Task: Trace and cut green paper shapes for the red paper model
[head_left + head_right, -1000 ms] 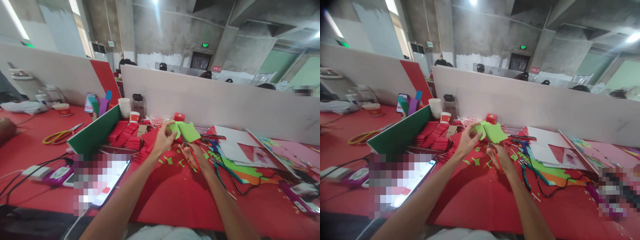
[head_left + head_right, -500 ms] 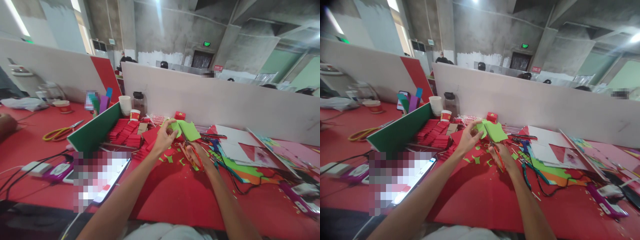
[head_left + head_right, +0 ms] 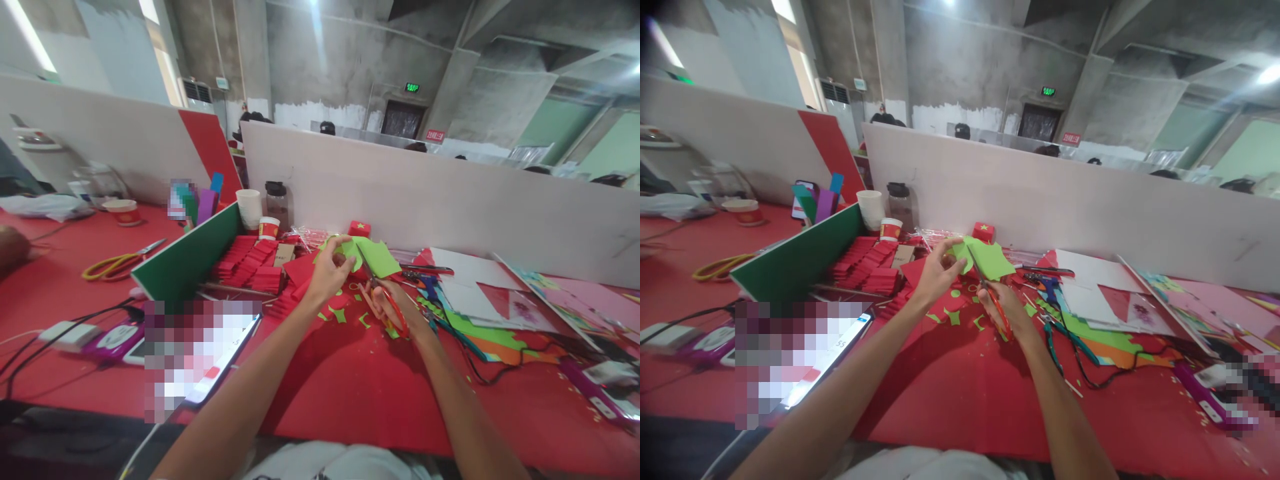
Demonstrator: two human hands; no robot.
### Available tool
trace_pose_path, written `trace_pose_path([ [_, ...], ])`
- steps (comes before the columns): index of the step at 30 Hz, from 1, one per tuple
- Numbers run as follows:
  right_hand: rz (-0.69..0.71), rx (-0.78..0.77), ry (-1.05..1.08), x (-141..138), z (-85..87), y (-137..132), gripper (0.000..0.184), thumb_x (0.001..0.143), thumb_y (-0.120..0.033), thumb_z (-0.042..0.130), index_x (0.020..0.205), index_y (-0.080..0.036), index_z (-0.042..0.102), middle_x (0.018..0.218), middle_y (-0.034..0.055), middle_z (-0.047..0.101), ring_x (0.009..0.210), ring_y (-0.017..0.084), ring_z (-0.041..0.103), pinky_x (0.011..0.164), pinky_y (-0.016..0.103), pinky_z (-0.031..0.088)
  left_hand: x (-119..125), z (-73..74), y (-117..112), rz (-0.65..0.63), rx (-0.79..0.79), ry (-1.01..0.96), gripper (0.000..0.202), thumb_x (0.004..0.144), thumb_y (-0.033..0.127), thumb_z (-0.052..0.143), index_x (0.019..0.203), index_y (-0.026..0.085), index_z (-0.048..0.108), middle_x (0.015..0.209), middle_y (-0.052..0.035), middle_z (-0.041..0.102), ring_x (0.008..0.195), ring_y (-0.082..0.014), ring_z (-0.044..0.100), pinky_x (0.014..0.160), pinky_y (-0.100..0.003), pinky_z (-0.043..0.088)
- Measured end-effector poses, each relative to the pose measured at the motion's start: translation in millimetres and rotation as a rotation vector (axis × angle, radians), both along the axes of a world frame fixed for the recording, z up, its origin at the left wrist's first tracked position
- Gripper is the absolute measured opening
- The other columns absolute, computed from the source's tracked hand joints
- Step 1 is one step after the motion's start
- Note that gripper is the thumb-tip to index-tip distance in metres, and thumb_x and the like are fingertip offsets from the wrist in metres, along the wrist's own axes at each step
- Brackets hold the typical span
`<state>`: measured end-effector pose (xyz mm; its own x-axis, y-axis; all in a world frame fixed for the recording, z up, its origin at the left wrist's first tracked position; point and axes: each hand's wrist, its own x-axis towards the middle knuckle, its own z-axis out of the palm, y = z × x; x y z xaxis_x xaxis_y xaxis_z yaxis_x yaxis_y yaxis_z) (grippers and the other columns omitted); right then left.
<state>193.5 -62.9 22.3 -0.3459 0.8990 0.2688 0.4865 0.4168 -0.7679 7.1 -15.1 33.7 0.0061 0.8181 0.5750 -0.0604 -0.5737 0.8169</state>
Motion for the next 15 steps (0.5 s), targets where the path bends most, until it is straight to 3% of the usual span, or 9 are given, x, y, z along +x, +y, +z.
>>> trace_pose_path([
  [4, 0.006, 0.03, 0.001, -1.1, 3.4, -2.9, 0.06, 0.089, -0.075, 0.041, 0.08, -0.019, 0.059, 0.061, -0.0008, 0.049, 0.051, 0.013, 0.046, 0.047, 0.025, 0.038, -0.5, 0.9, -0.6, 0.008, 0.005, 0.009, 0.037, 0.081, 0.022, 0.066, 0.117, 0.018, 0.057, 0.064, 0.0053, 0.046, 0.053, -0.0097, 0.044, 0.053, -0.022, 0.038],
  [9, 0.007, -0.016, 0.046, -0.8, 1.6, -1.5, 0.065, 0.085, -0.08, 0.04, 0.084, -0.018, 0.06, 0.06, -0.0016, 0.047, 0.047, 0.012, 0.043, 0.042, 0.024, 0.035, -0.4, 1.0, -1.2, -0.008, -0.009, -0.005, 0.037, 0.081, 0.028, 0.069, 0.115, 0.019, 0.057, 0.062, 0.006, 0.043, 0.052, -0.0098, 0.043, 0.052, -0.022, 0.036],
  [15, -0.008, 0.001, 0.039, 1.4, -4.1, 1.8, 0.065, 0.086, -0.08, 0.039, 0.087, -0.018, 0.061, 0.06, -0.0009, 0.05, 0.049, 0.013, 0.049, 0.044, 0.024, 0.036, -0.3, -0.2, -1.4, 0.003, 0.011, 0.006, 0.037, 0.081, 0.025, 0.068, 0.116, 0.019, 0.058, 0.062, 0.0053, 0.043, 0.053, -0.0098, 0.043, 0.05, -0.021, 0.034],
])
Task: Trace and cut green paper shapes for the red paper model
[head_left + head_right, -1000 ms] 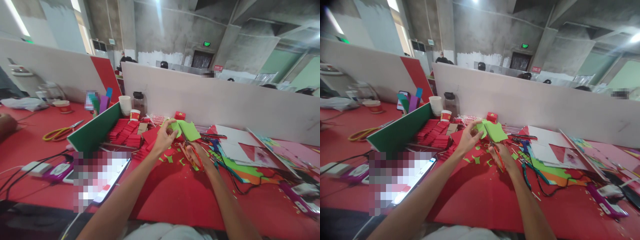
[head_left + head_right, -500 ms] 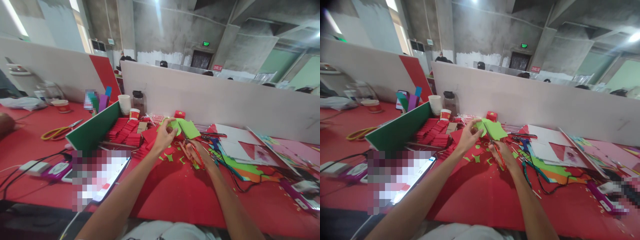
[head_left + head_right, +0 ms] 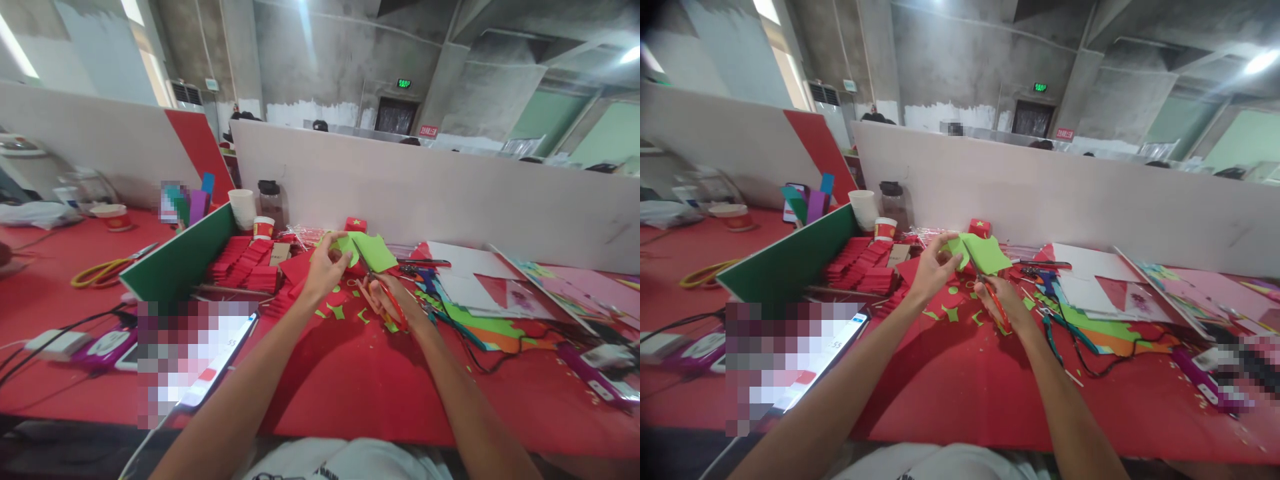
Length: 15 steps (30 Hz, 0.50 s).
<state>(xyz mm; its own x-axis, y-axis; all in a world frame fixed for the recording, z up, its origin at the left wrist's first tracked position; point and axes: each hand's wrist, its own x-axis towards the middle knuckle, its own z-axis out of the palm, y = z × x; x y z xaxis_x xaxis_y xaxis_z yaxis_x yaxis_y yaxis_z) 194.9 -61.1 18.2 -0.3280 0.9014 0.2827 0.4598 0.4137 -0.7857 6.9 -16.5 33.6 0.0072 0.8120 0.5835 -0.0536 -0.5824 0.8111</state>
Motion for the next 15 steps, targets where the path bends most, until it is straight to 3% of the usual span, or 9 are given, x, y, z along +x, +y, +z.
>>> trace_pose_path([
  [8, -0.029, 0.058, -0.046, 1.4, 2.7, -0.7, 0.055, 0.09, -0.07, 0.046, 0.089, -0.018, 0.064, 0.059, -0.0001, 0.055, 0.052, 0.015, 0.052, 0.051, 0.025, 0.04, 0.7, 1.0, -0.4, -0.001, -0.003, 0.006, 0.036, 0.081, 0.025, 0.069, 0.116, 0.019, 0.058, 0.064, 0.0044, 0.047, 0.053, -0.01, 0.045, 0.052, -0.022, 0.037],
  [15, -0.05, 0.084, -0.065, 0.6, 6.3, -2.4, 0.055, 0.09, -0.069, 0.047, 0.08, -0.017, 0.062, 0.059, -0.0003, 0.055, 0.05, 0.014, 0.049, 0.049, 0.024, 0.037, 1.0, -0.7, 1.5, -0.016, 0.006, 0.002, 0.039, 0.082, 0.027, 0.069, 0.118, 0.019, 0.057, 0.062, 0.0054, 0.045, 0.052, -0.0098, 0.043, 0.051, -0.022, 0.036],
])
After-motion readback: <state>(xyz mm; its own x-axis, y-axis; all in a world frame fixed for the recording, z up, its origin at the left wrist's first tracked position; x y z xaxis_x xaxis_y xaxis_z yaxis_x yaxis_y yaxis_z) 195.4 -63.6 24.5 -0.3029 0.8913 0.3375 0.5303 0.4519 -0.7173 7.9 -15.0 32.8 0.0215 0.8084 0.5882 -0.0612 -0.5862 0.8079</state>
